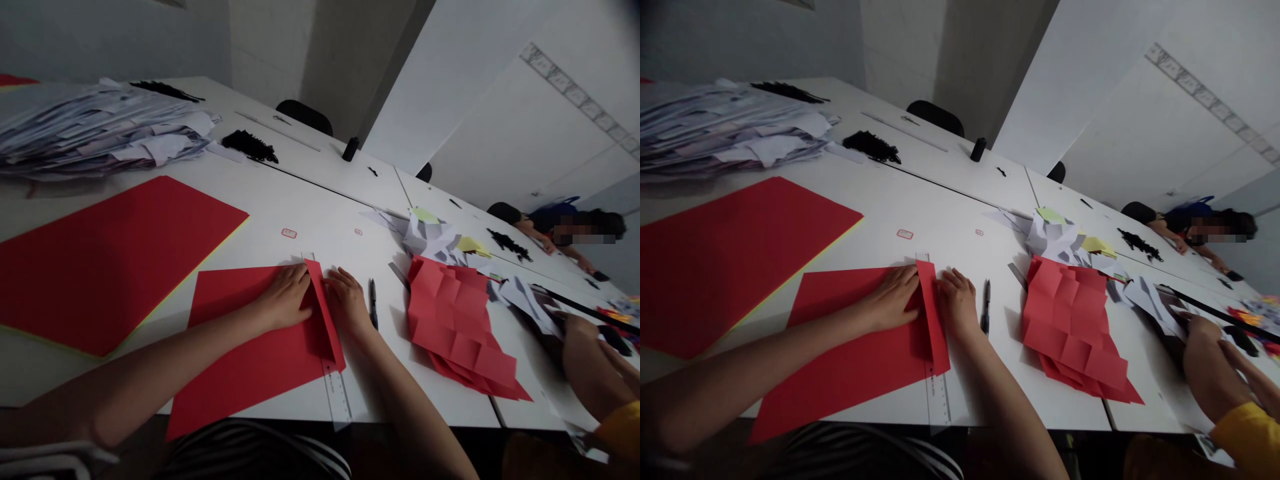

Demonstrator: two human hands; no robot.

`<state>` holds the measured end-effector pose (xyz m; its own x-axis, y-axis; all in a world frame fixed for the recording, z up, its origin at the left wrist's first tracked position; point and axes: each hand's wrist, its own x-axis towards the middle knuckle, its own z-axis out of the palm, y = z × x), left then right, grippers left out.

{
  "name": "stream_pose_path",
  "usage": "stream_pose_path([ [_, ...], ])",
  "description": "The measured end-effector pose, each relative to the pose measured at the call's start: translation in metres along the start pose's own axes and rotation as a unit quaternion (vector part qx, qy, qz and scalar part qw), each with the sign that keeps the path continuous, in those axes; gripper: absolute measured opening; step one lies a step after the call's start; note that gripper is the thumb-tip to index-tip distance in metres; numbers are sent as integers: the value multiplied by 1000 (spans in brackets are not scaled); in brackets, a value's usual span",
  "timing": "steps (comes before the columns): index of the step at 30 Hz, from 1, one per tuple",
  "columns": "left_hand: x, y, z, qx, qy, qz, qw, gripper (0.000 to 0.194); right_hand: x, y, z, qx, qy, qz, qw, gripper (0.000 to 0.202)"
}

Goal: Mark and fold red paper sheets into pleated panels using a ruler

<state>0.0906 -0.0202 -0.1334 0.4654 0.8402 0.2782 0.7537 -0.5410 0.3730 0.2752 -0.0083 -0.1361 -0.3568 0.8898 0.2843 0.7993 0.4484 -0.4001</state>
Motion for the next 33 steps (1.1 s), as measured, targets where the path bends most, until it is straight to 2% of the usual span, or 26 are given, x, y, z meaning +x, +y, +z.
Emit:
stream_pose_path([
  [12, 1, 0, 0, -12, -5, -2, 1000, 46, 30, -5, 9, -94, 5, 43, 995, 30],
  [18, 1, -1, 2, -14, 5, -2, 1000, 44, 43, -6, 9, -98, 0, 41, 994, 32],
  [24, 1, -2, 4, 10, -2, -4, 1000, 42, 32, 4, 5, -38, -4, 40, 998, 36],
  [30, 1, -3, 4, 13, -6, -8, 1000, 53, 14, -1, -2, -55, 1, 15, 998, 35],
  [33, 1, -1, 2, 7, -17, -12, 1000, 53, 2, -3, -6, -58, 5, 12, 998, 34],
])
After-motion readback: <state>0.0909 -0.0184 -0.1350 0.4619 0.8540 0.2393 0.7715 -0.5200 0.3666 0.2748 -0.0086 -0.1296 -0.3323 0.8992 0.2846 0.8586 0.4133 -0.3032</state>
